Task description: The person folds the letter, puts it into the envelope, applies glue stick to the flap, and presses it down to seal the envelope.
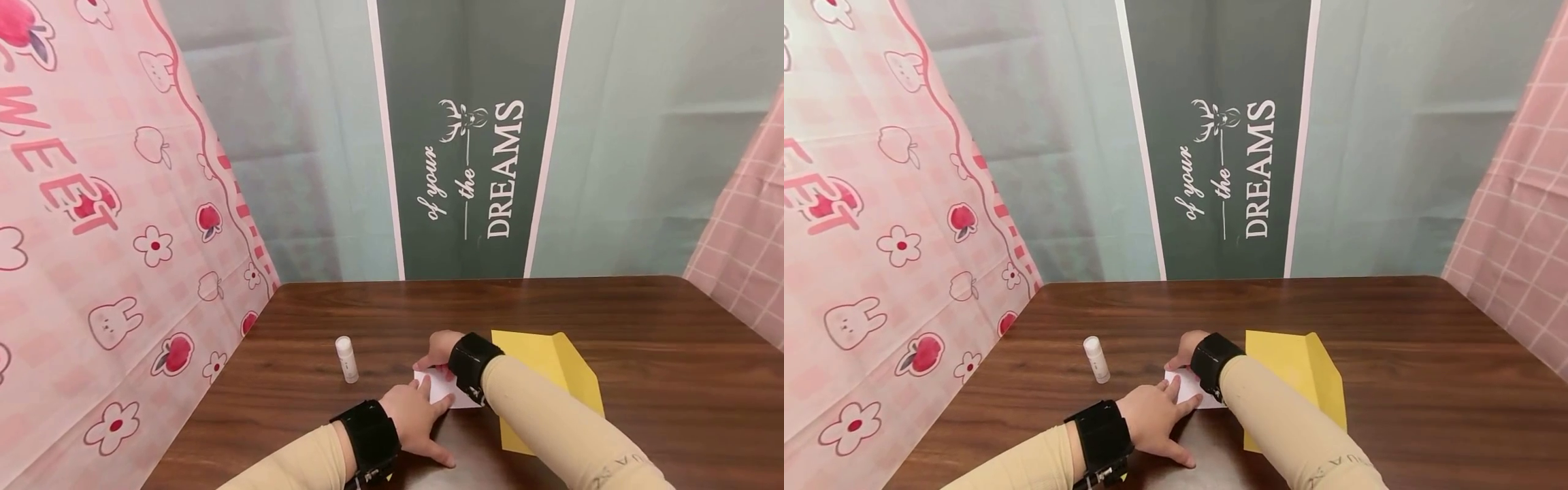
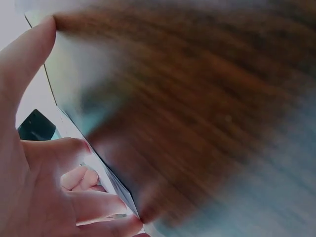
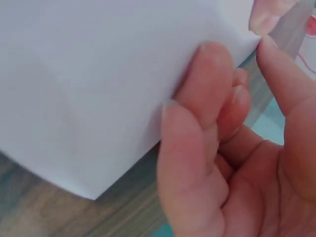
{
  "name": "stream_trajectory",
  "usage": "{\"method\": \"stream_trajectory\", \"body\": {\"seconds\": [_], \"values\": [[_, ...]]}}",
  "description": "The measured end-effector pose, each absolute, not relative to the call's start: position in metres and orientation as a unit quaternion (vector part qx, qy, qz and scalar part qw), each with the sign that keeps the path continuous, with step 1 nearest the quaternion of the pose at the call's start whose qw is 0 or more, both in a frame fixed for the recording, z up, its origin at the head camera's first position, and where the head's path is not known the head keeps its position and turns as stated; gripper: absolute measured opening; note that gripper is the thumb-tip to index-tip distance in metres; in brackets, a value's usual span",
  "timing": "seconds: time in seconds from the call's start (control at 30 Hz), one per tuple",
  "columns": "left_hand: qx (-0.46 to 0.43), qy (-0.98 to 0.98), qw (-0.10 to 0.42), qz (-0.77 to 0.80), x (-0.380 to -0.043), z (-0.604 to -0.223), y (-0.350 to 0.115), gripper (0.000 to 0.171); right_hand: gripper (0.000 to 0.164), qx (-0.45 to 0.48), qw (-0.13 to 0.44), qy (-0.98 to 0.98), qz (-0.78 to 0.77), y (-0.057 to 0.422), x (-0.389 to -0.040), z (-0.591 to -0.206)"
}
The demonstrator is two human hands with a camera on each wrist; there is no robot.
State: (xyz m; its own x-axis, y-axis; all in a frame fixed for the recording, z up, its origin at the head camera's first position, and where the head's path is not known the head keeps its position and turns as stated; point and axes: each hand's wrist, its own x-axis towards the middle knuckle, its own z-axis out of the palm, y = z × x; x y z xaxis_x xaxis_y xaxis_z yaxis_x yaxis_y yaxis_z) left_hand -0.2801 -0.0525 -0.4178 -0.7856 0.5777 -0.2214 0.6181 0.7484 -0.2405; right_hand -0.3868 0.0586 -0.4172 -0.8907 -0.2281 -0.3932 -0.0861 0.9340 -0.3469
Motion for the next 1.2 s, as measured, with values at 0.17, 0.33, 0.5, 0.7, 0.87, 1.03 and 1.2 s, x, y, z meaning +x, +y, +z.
{"method": "stream_trajectory", "body": {"seconds": [0.17, 0.33, 0.5, 0.7, 0.87, 1.03, 1.2], "values": [[0.318, 0.935, 0.068, -0.143, -0.281, -0.415, -0.052, 0.086, 0.046, -0.093, 0.204, 0.961, -0.16, 0.064, -0.386, -0.415], [0.316, 0.935, 0.068, -0.143, -0.282, -0.415, -0.053, 0.086, 0.043, -0.104, 0.188, 0.962, -0.168, 0.078, -0.386, -0.411], [0.318, 0.936, 0.063, -0.137, -0.282, -0.416, -0.055, 0.086, 0.043, -0.102, 0.196, 0.958, -0.181, 0.099, -0.386, -0.408], [0.316, 0.936, 0.06, -0.142, -0.283, -0.415, -0.056, 0.088, 0.043, -0.079, 0.215, 0.953, -0.197, 0.126, -0.389, -0.404], [0.312, 0.938, 0.059, -0.14, -0.284, -0.414, -0.057, 0.087, 0.043, -0.08, 0.231, 0.944, -0.223, 0.142, -0.394, -0.403], [0.314, 0.936, 0.058, -0.145, -0.284, -0.415, -0.056, 0.087, 0.038, -0.101, 0.228, 0.943, -0.222, 0.145, -0.391, -0.403], [0.314, 0.937, 0.071, -0.136, -0.281, -0.418, -0.054, 0.086, 0.034, -0.114, 0.22, 0.946, -0.208, 0.133, -0.385, -0.404]]}}
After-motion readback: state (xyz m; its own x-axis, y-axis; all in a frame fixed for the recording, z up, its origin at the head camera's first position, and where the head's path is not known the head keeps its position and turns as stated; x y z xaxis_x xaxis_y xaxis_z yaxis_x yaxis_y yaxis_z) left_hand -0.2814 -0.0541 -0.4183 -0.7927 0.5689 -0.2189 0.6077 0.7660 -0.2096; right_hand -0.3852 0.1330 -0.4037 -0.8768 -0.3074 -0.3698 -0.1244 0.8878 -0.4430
